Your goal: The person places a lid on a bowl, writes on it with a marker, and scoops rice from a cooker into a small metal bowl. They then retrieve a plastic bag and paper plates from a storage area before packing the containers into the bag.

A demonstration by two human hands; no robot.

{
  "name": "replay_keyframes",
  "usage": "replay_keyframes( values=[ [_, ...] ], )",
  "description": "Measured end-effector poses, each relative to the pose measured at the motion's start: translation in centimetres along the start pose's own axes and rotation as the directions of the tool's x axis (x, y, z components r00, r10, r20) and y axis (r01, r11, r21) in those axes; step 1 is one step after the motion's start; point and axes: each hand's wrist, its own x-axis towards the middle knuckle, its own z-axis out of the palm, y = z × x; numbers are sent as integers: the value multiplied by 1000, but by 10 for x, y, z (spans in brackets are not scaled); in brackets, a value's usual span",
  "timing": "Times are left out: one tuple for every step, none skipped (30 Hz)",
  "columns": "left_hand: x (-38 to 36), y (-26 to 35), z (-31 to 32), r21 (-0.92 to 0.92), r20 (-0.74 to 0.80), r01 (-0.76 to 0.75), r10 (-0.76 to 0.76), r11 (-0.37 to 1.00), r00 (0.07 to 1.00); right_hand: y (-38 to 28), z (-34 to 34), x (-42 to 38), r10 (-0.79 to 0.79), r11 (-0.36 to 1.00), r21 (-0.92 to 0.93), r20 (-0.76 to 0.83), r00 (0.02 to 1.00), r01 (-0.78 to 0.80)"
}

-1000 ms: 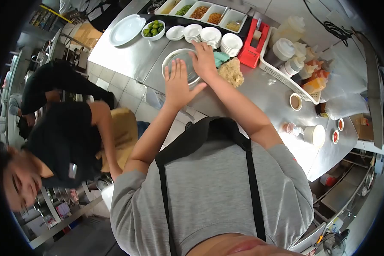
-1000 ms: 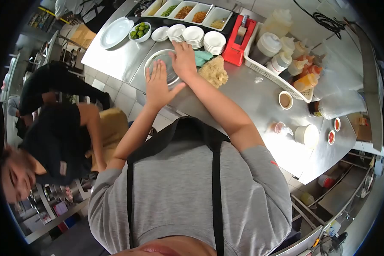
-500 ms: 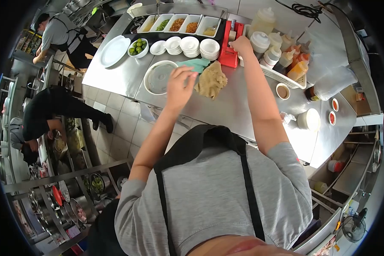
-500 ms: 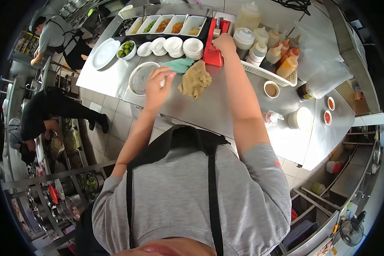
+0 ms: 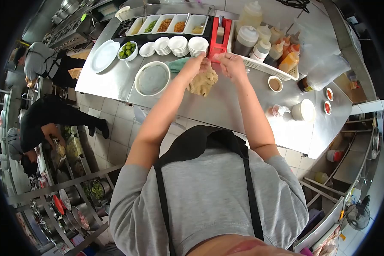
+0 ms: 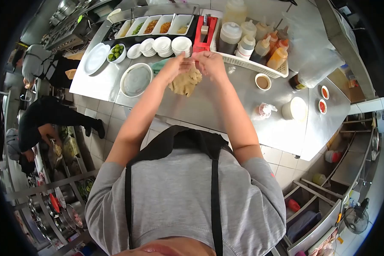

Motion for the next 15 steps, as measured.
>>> replay_keyframes(
  values=[
    [8, 1, 1, 4, 9, 6, -6, 1000, 1000, -2, 2, -17, 2, 1000, 4, -10, 1000, -2],
    [16, 4, 3, -26, -4, 55, -55, 998, 998, -7, 5, -36, 19, 986, -164, 11, 1000, -17],
    [22, 7, 5, -58, -16, 101, -102, 993, 995, -10, 6, -55, 39, 944, -328, 30, 999, -27],
    [23, 11, 9, -36, -30, 53, -54, 998, 998, -12, 6, -74, 122, 938, -333, 55, 991, -97],
    [22, 18, 14, -38, -22, 52, -53, 998, 998, -12, 6, -94, 209, 925, -339, 78, 975, -171],
    [19, 26, 19, 59, -31, 20, -18, 998, 999, -17, 7, -113, 283, 918, -320, 123, 951, -232],
    [20, 27, 22, 155, -37, -12, 18, 988, 999, -20, 7, -130, 355, 907, -303, 170, 919, -294],
    [24, 28, 24, 153, -32, -9, 14, 988, 999, -14, 10, -144, 358, 905, -303, 164, 919, -298],
    [34, 26, 25, 296, -67, -28, 49, 955, 997, -4, 15, -159, 329, 937, -211, 250, 911, -280],
    [43, 25, 27, 436, -93, -40, 89, 899, 992, 4, 17, -166, 288, 957, -112, 330, 899, -266],
    [49, 22, 29, 567, -110, -50, 135, 822, 985, 9, 16, -168, 292, 956, -107, 322, 901, -272],
    [47, 22, 35, 621, -128, -75, 196, 780, 972, 13, 14, -168, 304, 951, -76, 375, 876, -298],
    [44, 23, 39, 622, -119, -79, 194, 779, 974, 17, 12, -168, 313, 945, -47, 428, 848, -325],
    [41, 23, 43, 734, -105, -98, 256, 672, 961, 24, 10, -167, 313, 945, -44, 421, 851, -326],
    [43, 23, 44, 828, -84, -112, 320, 549, 944, 29, 8, -164, 329, 941, -74, 420, 846, -329]
  ],
)
